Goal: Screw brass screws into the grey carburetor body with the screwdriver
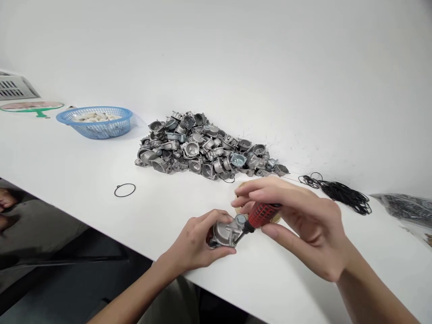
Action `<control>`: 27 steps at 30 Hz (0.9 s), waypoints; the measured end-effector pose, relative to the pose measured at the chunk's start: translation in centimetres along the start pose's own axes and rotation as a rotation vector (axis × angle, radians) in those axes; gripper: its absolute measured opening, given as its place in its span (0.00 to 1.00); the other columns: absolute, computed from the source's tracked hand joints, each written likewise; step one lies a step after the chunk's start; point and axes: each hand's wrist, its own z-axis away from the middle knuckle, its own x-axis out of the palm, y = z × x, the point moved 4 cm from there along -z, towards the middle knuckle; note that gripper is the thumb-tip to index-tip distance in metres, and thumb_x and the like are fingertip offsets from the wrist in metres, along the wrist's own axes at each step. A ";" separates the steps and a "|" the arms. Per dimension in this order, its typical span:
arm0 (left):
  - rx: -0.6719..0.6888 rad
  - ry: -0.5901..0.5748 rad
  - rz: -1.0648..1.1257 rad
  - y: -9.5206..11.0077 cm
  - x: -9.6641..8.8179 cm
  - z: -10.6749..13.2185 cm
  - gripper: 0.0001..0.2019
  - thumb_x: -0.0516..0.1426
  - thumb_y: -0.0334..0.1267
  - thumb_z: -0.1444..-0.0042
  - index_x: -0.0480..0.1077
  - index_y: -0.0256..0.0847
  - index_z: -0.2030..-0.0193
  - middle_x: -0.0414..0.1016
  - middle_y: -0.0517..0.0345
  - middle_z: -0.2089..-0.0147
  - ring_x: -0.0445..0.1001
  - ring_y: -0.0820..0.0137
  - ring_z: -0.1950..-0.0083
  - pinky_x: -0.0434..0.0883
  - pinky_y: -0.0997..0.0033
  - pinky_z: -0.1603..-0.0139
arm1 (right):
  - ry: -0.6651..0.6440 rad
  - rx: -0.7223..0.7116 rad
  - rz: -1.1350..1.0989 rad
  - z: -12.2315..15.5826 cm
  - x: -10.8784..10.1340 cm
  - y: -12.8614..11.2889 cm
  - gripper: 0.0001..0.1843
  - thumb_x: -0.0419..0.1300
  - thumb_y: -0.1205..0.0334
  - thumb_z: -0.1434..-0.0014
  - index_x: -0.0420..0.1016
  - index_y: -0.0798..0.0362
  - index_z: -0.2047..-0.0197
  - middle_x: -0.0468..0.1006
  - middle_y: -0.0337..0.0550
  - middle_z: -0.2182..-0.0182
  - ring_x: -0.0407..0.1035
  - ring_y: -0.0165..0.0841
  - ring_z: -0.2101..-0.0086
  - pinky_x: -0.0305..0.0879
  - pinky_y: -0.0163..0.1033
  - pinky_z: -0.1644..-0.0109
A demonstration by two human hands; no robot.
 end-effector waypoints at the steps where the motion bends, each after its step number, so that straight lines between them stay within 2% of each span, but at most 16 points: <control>1: -0.009 -0.005 0.007 0.1 -0.1 0.1 0.27 0.70 0.46 0.40 0.64 0.52 0.39 0.79 0.58 0.43 0.80 0.68 0.57 0.73 0.71 0.57 | -0.007 0.009 -0.005 0.0 0.0 0.0 0.29 0.65 0.74 0.36 0.76 0.44 0.34 0.85 0.49 0.52 0.82 0.41 0.58 0.83 0.47 0.59; 5: -0.116 -0.070 0.081 0.1 -0.2 0.2 0.26 0.69 0.45 0.39 0.65 0.51 0.39 0.77 0.57 0.40 0.79 0.67 0.54 0.72 0.68 0.56 | 0.134 -0.165 0.119 0.0 -0.3 -0.2 0.35 0.78 0.69 0.46 0.79 0.46 0.36 0.85 0.42 0.66 0.79 0.38 0.67 0.80 0.43 0.65; 7: -0.162 -0.093 0.114 0.0 -0.2 0.2 0.24 0.68 0.45 0.38 0.66 0.51 0.40 0.77 0.57 0.39 0.78 0.66 0.54 0.71 0.67 0.56 | 0.135 -0.155 0.135 0.1 -0.1 0.0 0.34 0.76 0.68 0.44 0.78 0.47 0.35 0.86 0.45 0.62 0.80 0.40 0.63 0.81 0.45 0.63; 10: -0.157 -0.084 0.134 0.1 -0.3 0.2 0.23 0.68 0.45 0.38 0.66 0.51 0.41 0.77 0.58 0.40 0.78 0.65 0.52 0.70 0.66 0.54 | 0.080 -0.012 0.024 0.1 0.3 0.6 0.31 0.67 0.72 0.36 0.75 0.45 0.32 0.86 0.49 0.53 0.83 0.42 0.58 0.84 0.49 0.57; 11: -0.151 -0.079 0.141 0.1 -0.3 0.2 0.23 0.68 0.45 0.38 0.66 0.51 0.41 0.77 0.57 0.40 0.78 0.64 0.51 0.70 0.66 0.54 | 0.095 -0.007 0.007 0.1 0.3 0.7 0.31 0.68 0.73 0.37 0.75 0.45 0.33 0.87 0.47 0.55 0.83 0.42 0.59 0.84 0.49 0.58; 14: -0.143 -0.084 0.172 0.1 -0.2 0.2 0.23 0.68 0.45 0.38 0.66 0.50 0.40 0.76 0.56 0.40 0.78 0.65 0.52 0.70 0.67 0.55 | 0.176 -0.133 0.034 0.1 -0.1 0.1 0.32 0.77 0.69 0.45 0.81 0.43 0.38 0.86 0.42 0.64 0.81 0.38 0.67 0.82 0.44 0.66; 15: -0.140 -0.082 0.177 0.1 -0.2 0.1 0.23 0.68 0.45 0.38 0.66 0.50 0.40 0.76 0.55 0.39 0.78 0.65 0.54 0.70 0.67 0.56 | 0.162 -0.136 0.037 0.0 -0.1 0.0 0.30 0.77 0.68 0.45 0.82 0.44 0.40 0.86 0.44 0.62 0.80 0.38 0.66 0.81 0.43 0.66; 17: -0.133 -0.073 0.168 0.2 -0.2 0.1 0.23 0.68 0.45 0.38 0.66 0.49 0.41 0.77 0.56 0.42 0.77 0.66 0.56 0.69 0.67 0.57 | 0.082 -0.053 -0.001 -0.1 0.1 0.0 0.25 0.70 0.70 0.38 0.81 0.45 0.39 0.85 0.49 0.54 0.81 0.40 0.61 0.82 0.45 0.63; 19: -0.129 -0.065 0.155 0.2 -0.2 0.1 0.23 0.68 0.46 0.38 0.67 0.49 0.41 0.78 0.57 0.45 0.76 0.66 0.58 0.69 0.67 0.57 | 0.022 0.006 -0.055 -0.1 0.3 0.0 0.27 0.65 0.75 0.36 0.79 0.46 0.37 0.85 0.50 0.52 0.82 0.41 0.58 0.83 0.45 0.60; 21: -0.145 -0.068 0.154 0.1 -0.2 0.0 0.23 0.68 0.46 0.39 0.67 0.49 0.42 0.78 0.58 0.47 0.76 0.66 0.59 0.69 0.67 0.57 | 0.031 -0.040 -0.079 -0.1 0.3 -0.3 0.29 0.69 0.76 0.39 0.79 0.46 0.37 0.86 0.47 0.57 0.82 0.38 0.62 0.83 0.42 0.63; 23: -0.171 -0.079 0.168 0.0 -0.2 0.0 0.23 0.68 0.46 0.39 0.66 0.50 0.42 0.78 0.58 0.47 0.75 0.66 0.59 0.68 0.67 0.58 | 0.061 -0.100 -0.080 -0.1 0.3 -0.4 0.31 0.75 0.73 0.44 0.81 0.45 0.39 0.84 0.44 0.60 0.80 0.34 0.65 0.81 0.38 0.67; 25: -0.182 -0.081 0.184 -0.1 -0.1 0.1 0.22 0.68 0.46 0.39 0.67 0.50 0.42 0.79 0.59 0.48 0.75 0.67 0.60 0.68 0.68 0.59 | 0.044 -0.049 -0.090 -0.1 0.3 -0.2 0.27 0.73 0.71 0.40 0.81 0.45 0.39 0.82 0.48 0.55 0.80 0.35 0.63 0.82 0.39 0.66; 27: -0.169 -0.076 0.193 -0.1 -0.2 0.1 0.22 0.68 0.46 0.38 0.67 0.49 0.41 0.78 0.58 0.48 0.74 0.68 0.61 0.68 0.68 0.60 | 0.000 0.019 -0.110 -0.1 0.5 0.1 0.25 0.66 0.72 0.36 0.79 0.46 0.37 0.83 0.51 0.51 0.81 0.39 0.59 0.84 0.44 0.62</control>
